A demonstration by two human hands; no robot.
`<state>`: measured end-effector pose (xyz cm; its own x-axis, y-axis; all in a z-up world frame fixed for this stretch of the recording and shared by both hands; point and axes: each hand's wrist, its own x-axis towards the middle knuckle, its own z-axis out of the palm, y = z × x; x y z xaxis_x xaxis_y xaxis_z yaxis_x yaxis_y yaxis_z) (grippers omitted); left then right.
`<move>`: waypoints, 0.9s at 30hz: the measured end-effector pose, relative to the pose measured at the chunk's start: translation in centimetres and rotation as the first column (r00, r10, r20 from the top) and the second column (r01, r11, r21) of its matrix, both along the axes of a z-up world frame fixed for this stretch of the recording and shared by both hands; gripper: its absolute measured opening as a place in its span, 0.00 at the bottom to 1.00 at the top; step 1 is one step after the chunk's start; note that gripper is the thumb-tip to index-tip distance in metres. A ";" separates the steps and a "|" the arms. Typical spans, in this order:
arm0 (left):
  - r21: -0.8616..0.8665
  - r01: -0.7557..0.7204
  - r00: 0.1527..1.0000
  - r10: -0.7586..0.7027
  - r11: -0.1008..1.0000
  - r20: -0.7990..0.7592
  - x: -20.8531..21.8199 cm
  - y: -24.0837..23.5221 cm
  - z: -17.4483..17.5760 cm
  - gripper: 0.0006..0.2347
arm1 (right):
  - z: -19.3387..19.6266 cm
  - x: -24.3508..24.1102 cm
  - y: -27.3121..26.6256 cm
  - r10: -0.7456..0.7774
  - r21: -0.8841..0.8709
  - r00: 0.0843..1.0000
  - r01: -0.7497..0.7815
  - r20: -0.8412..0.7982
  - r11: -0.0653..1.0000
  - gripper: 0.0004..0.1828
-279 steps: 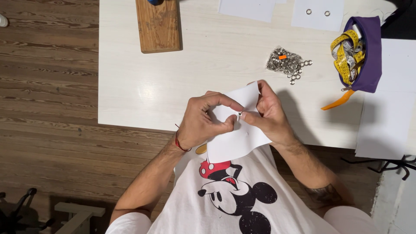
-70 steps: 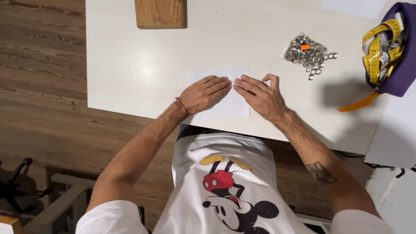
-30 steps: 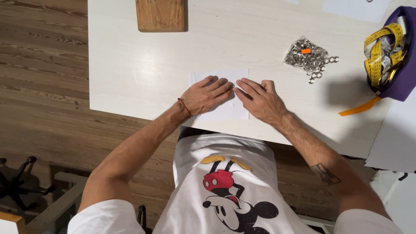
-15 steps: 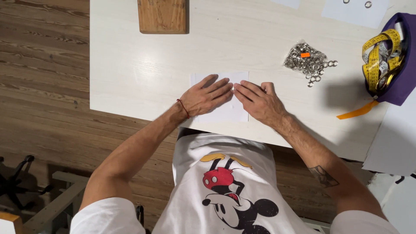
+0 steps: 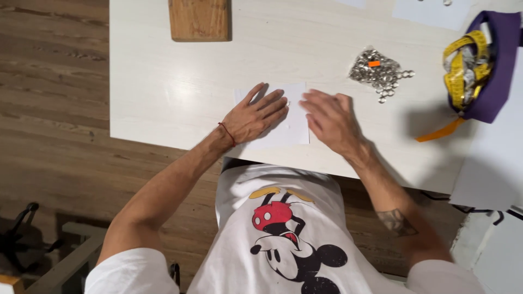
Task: Attaching metal eyelets to a piece of white material using a manual press.
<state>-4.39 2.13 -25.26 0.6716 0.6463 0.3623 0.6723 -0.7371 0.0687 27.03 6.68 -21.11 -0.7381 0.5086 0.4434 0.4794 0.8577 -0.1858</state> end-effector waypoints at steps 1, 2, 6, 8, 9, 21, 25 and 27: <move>-0.047 -0.032 0.999 0.033 0.998 0.028 0.3 0.0 0.7 0.16 | -1.0 1.8 -0.1 -0.159 -0.102 0.983 0.150 -0.089 0.983 0.18; -0.100 -0.068 0.996 0.073 0.993 0.050 0.4 -0.2 1.5 0.16 | -2.0 3.3 -0.3 -0.316 -0.218 0.934 0.278 -0.165 0.935 0.19; -0.226 -0.151 0.977 0.179 0.963 0.112 1.1 -2.2 2.6 0.18 | -5.0 12.6 -0.5 -0.674 -0.356 0.693 0.580 -0.256 0.732 0.16; -0.237 -0.142 0.963 0.189 0.961 0.192 2.2 -4.5 2.7 0.14 | -5.2 14.6 -1.2 -0.756 -0.396 0.610 0.650 -0.238 0.649 0.24; -0.239 -0.136 0.963 0.184 0.962 0.195 2.4 -5.4 1.6 0.14 | -5.3 14.2 -0.9 -0.760 -0.395 0.606 0.654 -0.235 0.645 0.24; -0.211 -0.206 0.890 0.273 0.956 0.365 3.6 -9.7 -0.3 0.17 | -3.4 13.3 -2.1 -0.688 -0.446 0.713 0.577 -0.133 0.684 0.12; -0.110 -0.201 0.897 0.229 0.973 0.378 3.9 -9.6 0.7 0.10 | -1.1 12.5 -2.1 -0.705 -0.689 0.703 0.465 -0.095 0.556 0.22; -0.077 -0.195 0.907 0.210 0.978 0.364 4.2 -9.9 0.5 0.09 | -2.3 12.7 -2.7 -0.676 -0.741 0.730 0.397 -0.102 0.541 0.22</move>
